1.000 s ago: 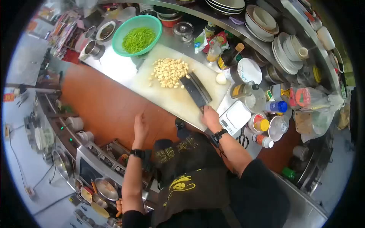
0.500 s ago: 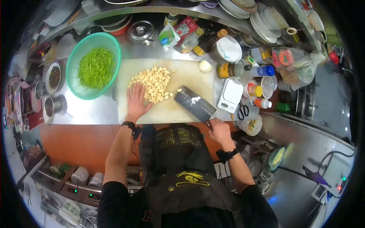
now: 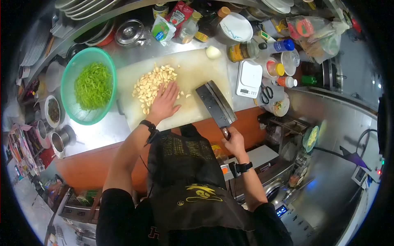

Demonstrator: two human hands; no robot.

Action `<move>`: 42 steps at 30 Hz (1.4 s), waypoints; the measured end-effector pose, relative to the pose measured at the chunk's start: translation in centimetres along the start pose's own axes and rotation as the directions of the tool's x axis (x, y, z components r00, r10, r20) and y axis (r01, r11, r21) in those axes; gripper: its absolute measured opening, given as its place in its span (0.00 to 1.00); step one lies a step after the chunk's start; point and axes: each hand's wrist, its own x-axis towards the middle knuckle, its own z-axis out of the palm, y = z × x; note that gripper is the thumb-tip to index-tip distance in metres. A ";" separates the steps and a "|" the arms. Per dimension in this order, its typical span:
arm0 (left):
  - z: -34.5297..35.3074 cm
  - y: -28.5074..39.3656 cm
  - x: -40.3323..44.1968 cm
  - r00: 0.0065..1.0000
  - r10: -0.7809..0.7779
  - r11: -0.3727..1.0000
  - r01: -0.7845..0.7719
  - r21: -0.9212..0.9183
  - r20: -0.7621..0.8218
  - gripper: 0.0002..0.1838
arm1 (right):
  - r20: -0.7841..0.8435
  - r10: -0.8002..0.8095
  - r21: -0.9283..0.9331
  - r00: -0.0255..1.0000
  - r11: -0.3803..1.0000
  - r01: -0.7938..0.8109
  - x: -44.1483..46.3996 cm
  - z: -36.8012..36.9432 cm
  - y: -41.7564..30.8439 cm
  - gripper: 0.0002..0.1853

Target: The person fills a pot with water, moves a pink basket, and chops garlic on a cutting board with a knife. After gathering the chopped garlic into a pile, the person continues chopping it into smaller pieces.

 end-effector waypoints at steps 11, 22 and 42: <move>0.7 1.2 2.5 0.970 0.018 0.987 -0.055 -0.150 -0.241 0.32 | 0.028 0.155 0.451 0.988 0.880 -0.151 -0.9 4.7 0.9 0.12; 2.2 3.5 4.2 0.974 -0.102 0.987 0.074 -0.141 -0.203 0.18 | 0.136 0.185 0.467 0.973 0.855 -0.227 -0.1 3.3 1.4 0.08; -0.6 -1.2 3.1 0.986 0.001 0.980 -0.034 -0.197 -0.165 0.34 | 0.199 0.158 0.592 0.967 0.767 -0.247 5.4 9.2 -1.6 0.17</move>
